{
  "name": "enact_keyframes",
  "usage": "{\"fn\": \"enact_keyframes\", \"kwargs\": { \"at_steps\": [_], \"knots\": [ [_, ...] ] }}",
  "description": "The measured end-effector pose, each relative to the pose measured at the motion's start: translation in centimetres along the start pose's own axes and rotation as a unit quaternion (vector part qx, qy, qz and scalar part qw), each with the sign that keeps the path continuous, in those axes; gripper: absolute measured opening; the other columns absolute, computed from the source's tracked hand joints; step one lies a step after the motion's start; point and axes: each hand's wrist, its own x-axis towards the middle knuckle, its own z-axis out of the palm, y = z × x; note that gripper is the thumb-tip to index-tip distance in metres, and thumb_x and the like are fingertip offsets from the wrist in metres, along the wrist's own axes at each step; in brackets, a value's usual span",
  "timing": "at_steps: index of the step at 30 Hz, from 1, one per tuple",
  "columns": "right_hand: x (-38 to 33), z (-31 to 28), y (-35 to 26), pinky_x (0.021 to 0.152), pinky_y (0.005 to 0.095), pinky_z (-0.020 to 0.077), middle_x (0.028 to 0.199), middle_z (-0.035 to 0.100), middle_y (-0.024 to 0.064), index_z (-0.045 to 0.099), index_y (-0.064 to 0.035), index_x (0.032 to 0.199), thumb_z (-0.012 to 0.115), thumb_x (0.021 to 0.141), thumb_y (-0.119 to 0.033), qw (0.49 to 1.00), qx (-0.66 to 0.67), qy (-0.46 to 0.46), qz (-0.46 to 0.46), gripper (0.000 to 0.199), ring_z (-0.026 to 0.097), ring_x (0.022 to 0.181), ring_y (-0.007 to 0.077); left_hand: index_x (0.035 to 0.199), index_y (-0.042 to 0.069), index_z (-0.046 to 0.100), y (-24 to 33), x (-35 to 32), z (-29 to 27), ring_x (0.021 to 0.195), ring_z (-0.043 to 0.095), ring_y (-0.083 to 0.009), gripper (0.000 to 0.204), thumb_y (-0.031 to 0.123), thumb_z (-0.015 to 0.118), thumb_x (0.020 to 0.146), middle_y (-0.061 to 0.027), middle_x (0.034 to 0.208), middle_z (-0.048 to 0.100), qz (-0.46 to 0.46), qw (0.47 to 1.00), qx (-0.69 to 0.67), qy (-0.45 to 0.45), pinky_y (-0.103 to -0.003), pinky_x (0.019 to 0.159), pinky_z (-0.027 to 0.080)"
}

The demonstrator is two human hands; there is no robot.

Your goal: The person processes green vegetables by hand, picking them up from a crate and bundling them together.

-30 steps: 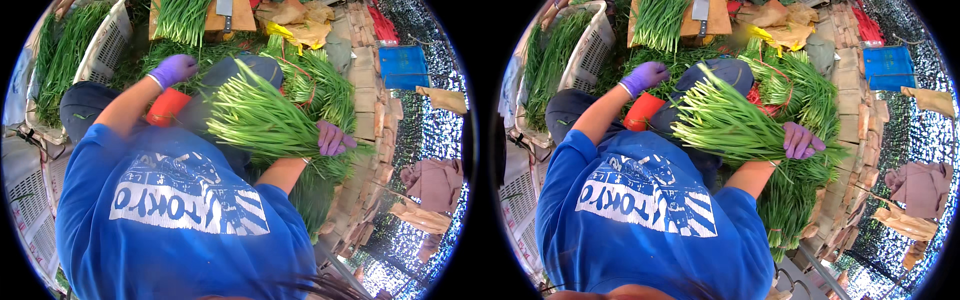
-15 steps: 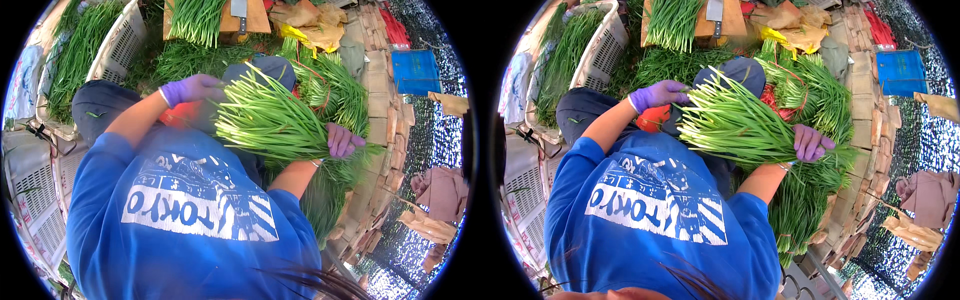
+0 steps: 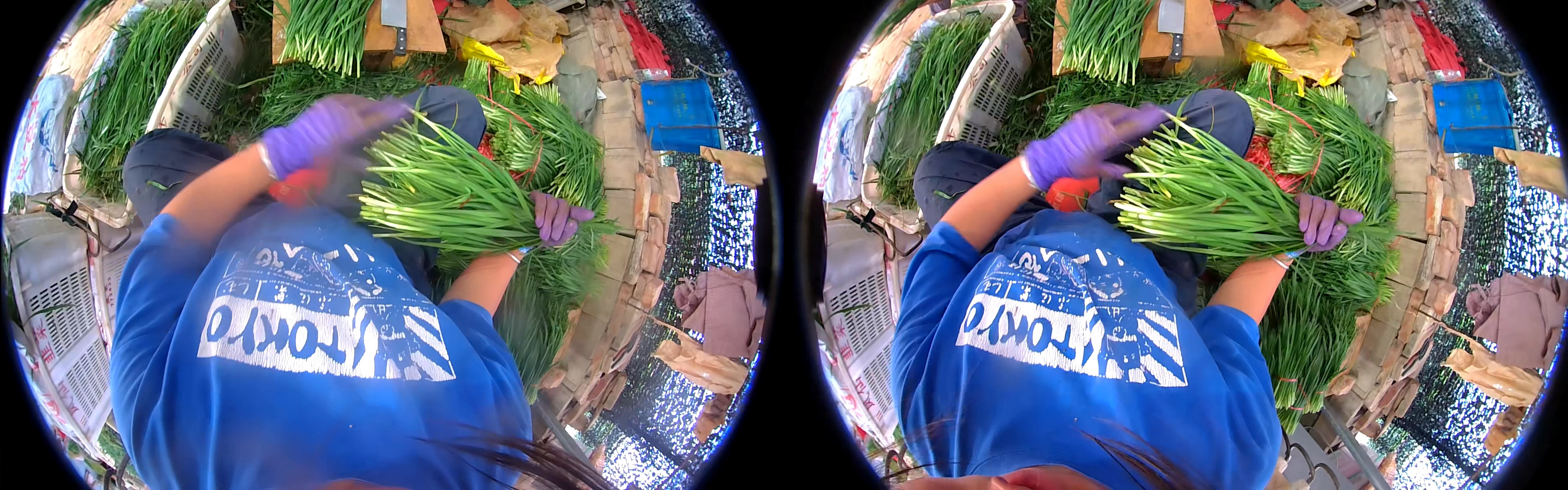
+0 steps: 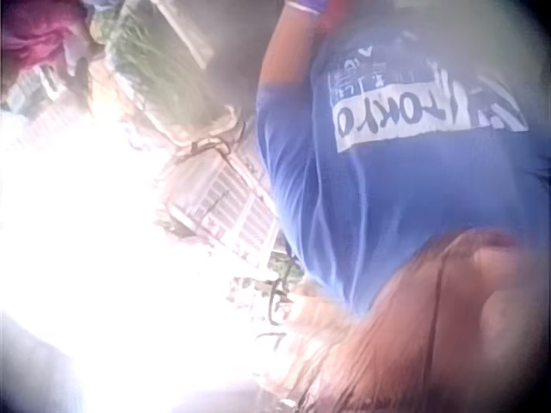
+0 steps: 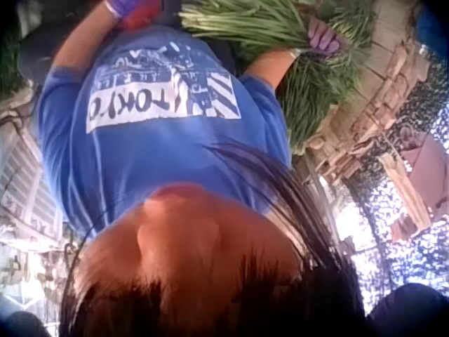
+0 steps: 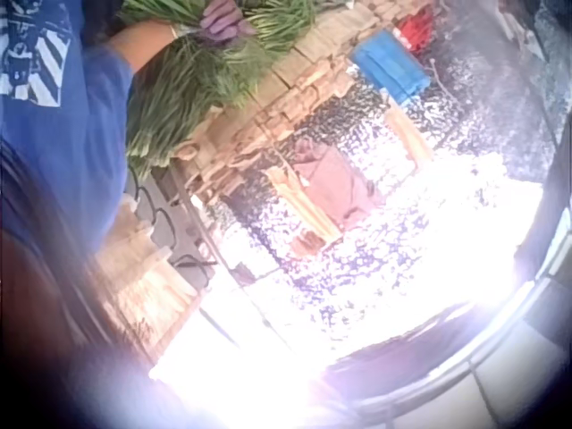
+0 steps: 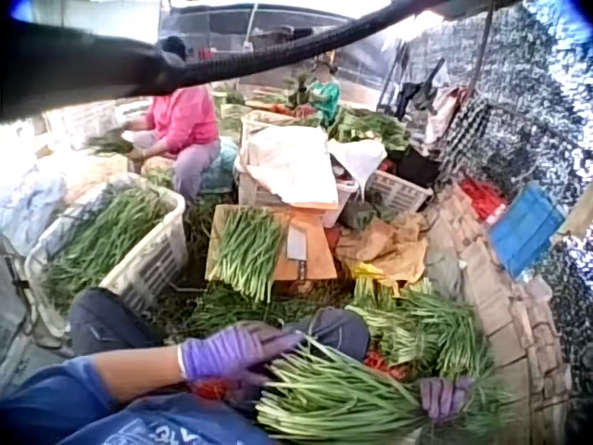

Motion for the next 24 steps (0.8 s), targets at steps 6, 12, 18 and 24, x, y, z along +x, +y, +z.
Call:
{"fn": "enact_keyframes", "kwargs": {
  "at_steps": [6,12,18,24],
  "knots": [
    [0.5,0.9,-0.1,0.066,0.0245,0.0473,0.074,0.06,-0.0054,0.049,-0.0086,0.143,0.038,0.105,-0.017,1.0,-0.01,-0.01,0.001,0.041,0.057,0.065,0.007,0.138,0.018,0.057,4.8,4.4,3.7,0.087,0.065,-0.0263,0.058,0.023,0.061,0.08,-0.0036,0.1,0.069,0.1,0.992,0.069,0.025,-0.042,0.083,0.051],
    [-0.9,1.1,0.3,0.064,0.0247,0.0467,0.074,0.06,-0.0048,0.049,-0.0073,0.143,0.038,0.105,-0.016,0.999,0.01,0.042,-0.023,0.041,0.055,0.061,0.0069,0.123,0.017,0.066,-2.2,-2.1,3.9,0.072,0.064,-0.0292,0.044,0.017,0.064,0.079,-0.0071,0.085,0.068,0.054,0.996,0.068,0.014,-0.042,0.067,0.05],
    [-1.1,0.7,-0.1,0.065,0.0253,0.0487,0.075,0.062,-0.0056,0.049,-0.0094,0.144,0.038,0.105,-0.017,0.999,-0.009,0.036,-0.006,0.041,0.055,0.059,0.006,0.101,0.014,0.075,-8.9,-8.6,-2.0,0.083,0.07,-0.033,0.023,0.028,0.063,0.088,-0.0127,0.091,0.072,-0.274,0.844,0.249,-0.39,-0.045,0.074,0.055],
    [-0.5,1.1,0.8,0.066,0.0251,0.0506,0.073,0.063,-0.0053,0.061,-0.0107,0.126,0.043,0.104,-0.016,0.998,0.012,0.06,-0.004,0.029,0.057,0.059,0.0068,0.092,0.009,0.074,1.0,2.6,-0.8,0.08,0.068,-0.0354,0.039,0.046,0.062,0.089,-0.0173,0.084,0.069,-0.206,0.971,-0.039,-0.119,-0.045,0.072,0.054]
  ]
}}
